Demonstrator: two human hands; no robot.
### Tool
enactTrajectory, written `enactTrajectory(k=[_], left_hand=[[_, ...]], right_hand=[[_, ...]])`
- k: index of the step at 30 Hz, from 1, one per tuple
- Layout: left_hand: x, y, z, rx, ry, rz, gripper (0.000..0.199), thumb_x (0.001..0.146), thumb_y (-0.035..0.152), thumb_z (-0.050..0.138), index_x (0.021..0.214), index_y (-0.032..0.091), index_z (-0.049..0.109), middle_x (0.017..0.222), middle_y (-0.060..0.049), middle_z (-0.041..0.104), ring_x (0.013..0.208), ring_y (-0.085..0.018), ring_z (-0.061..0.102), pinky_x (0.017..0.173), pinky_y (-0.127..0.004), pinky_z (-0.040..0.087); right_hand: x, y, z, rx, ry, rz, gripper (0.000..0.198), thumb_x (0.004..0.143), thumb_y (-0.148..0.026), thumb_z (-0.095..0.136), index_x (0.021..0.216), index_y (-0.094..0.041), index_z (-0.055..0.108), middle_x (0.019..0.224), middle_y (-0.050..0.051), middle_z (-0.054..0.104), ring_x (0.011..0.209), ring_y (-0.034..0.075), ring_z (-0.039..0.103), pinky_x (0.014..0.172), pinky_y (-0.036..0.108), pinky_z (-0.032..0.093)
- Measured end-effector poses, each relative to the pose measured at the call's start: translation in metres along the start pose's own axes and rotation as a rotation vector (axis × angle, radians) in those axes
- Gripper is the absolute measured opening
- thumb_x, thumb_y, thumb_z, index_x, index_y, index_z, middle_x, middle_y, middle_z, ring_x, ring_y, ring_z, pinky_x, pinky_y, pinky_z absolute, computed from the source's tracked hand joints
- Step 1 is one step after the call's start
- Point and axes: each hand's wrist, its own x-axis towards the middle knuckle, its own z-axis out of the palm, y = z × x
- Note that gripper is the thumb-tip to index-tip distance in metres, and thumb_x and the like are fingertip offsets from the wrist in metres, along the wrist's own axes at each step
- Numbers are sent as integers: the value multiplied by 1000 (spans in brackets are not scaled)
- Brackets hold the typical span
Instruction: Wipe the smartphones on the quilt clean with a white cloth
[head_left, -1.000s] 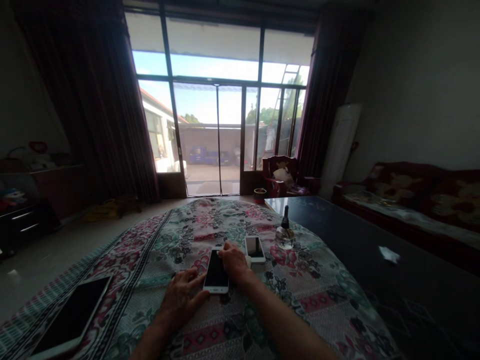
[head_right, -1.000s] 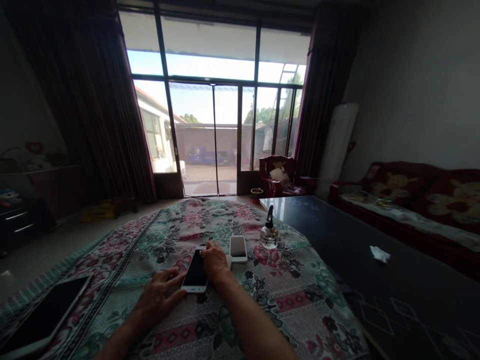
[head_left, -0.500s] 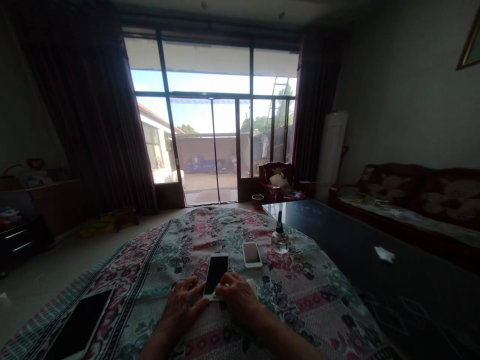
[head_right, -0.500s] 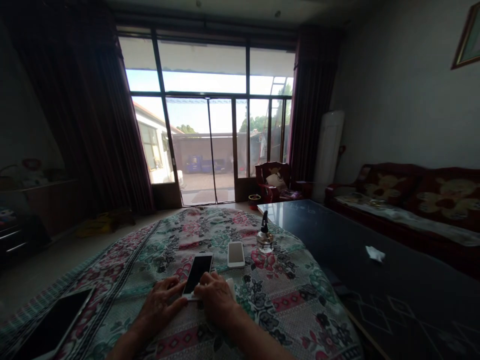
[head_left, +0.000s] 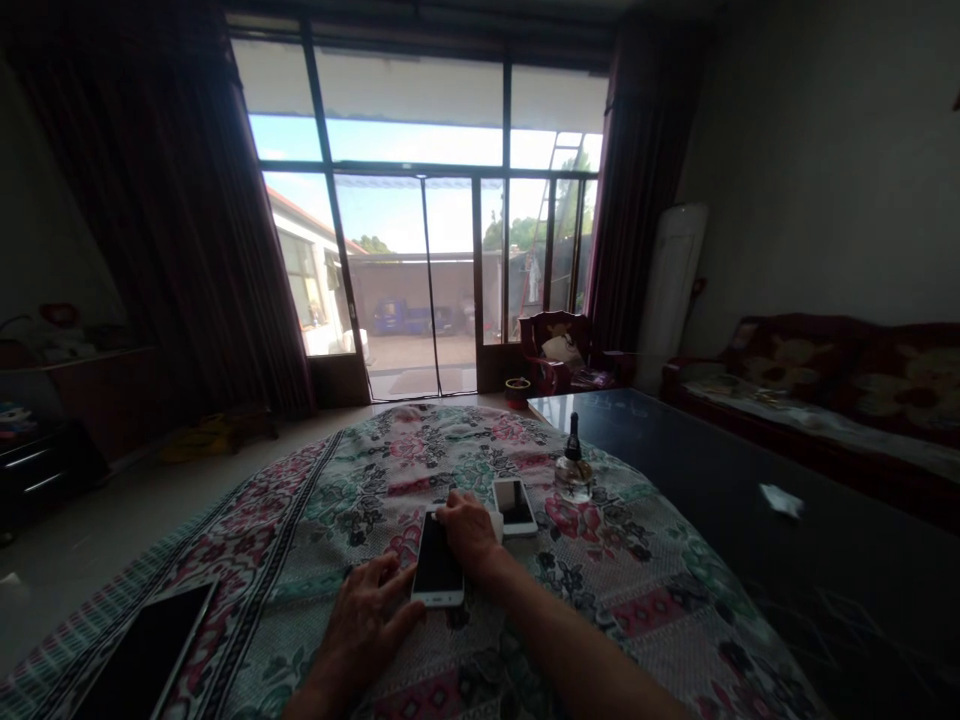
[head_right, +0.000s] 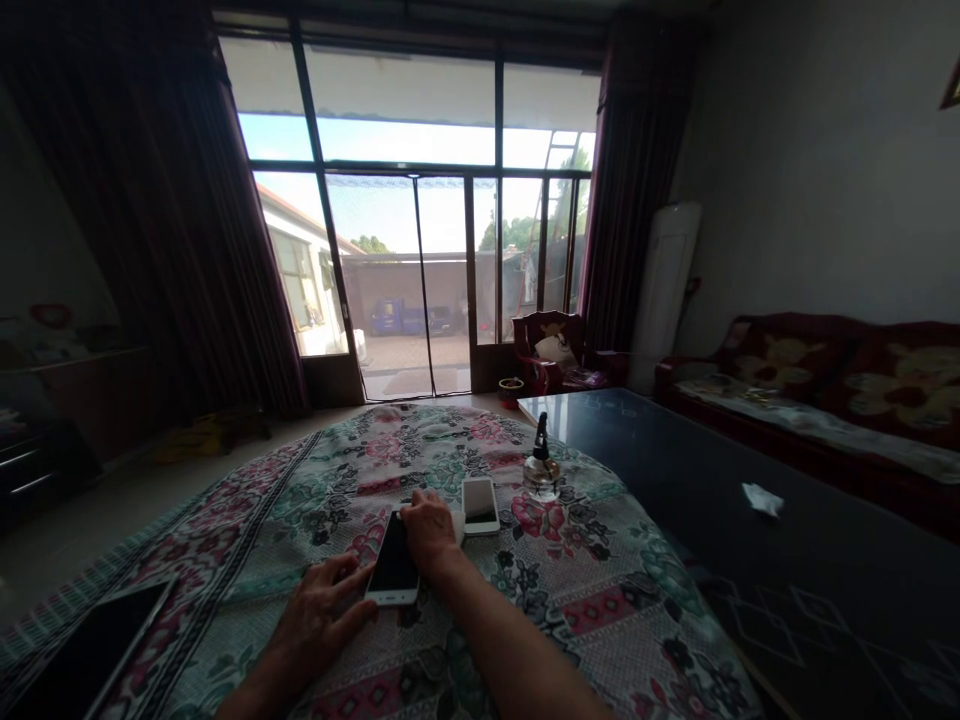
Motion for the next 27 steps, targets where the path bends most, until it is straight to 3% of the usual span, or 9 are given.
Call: enactTrajectory(k=[4, 8, 16, 20, 27], left_hand=[[0, 0, 1, 5, 8, -8, 39, 83, 45, 64, 121, 36, 66, 124, -6, 63, 114, -28, 57, 98, -44, 45], [0, 1, 1, -13, 23, 0, 39, 83, 45, 63, 121, 34, 67, 122, -7, 63, 113, -28, 57, 98, -44, 45], [-1, 4, -2, -46, 55, -10, 36, 79, 42, 69, 113, 35, 71, 119, -4, 65, 110, -27, 58, 97, -42, 46], [-2, 3, -1, -44, 66, -25, 34, 77, 40, 71, 110, 36, 72, 120, -4, 65, 111, -28, 58, 97, -42, 45], [0, 1, 2, -71, 47, -51, 45, 75, 42, 71, 118, 30, 69, 122, -7, 65, 114, -29, 57, 99, -43, 44]], right_hand=[[16, -5, 0, -15, -12, 37, 28, 88, -12, 46, 93, -19, 73, 108, 13, 64, 99, 24, 57, 76, 31, 42], [14, -9, 0, -6, -26, -13, 27, 87, -13, 47, 92, -19, 73, 108, 11, 64, 99, 24, 56, 77, 31, 41], [-31, -15, 0, 36, -31, -176, 22, 92, -24, 49, 96, -26, 70, 103, 4, 62, 96, 20, 52, 82, 30, 39], [-57, -14, 0, 110, -20, -260, 16, 88, -28, 57, 99, -27, 69, 100, 2, 61, 92, 19, 52, 83, 29, 39], [-78, -16, -3, 189, 3, -240, 14, 87, -24, 56, 93, -26, 69, 99, 1, 60, 89, 16, 51, 82, 27, 38]])
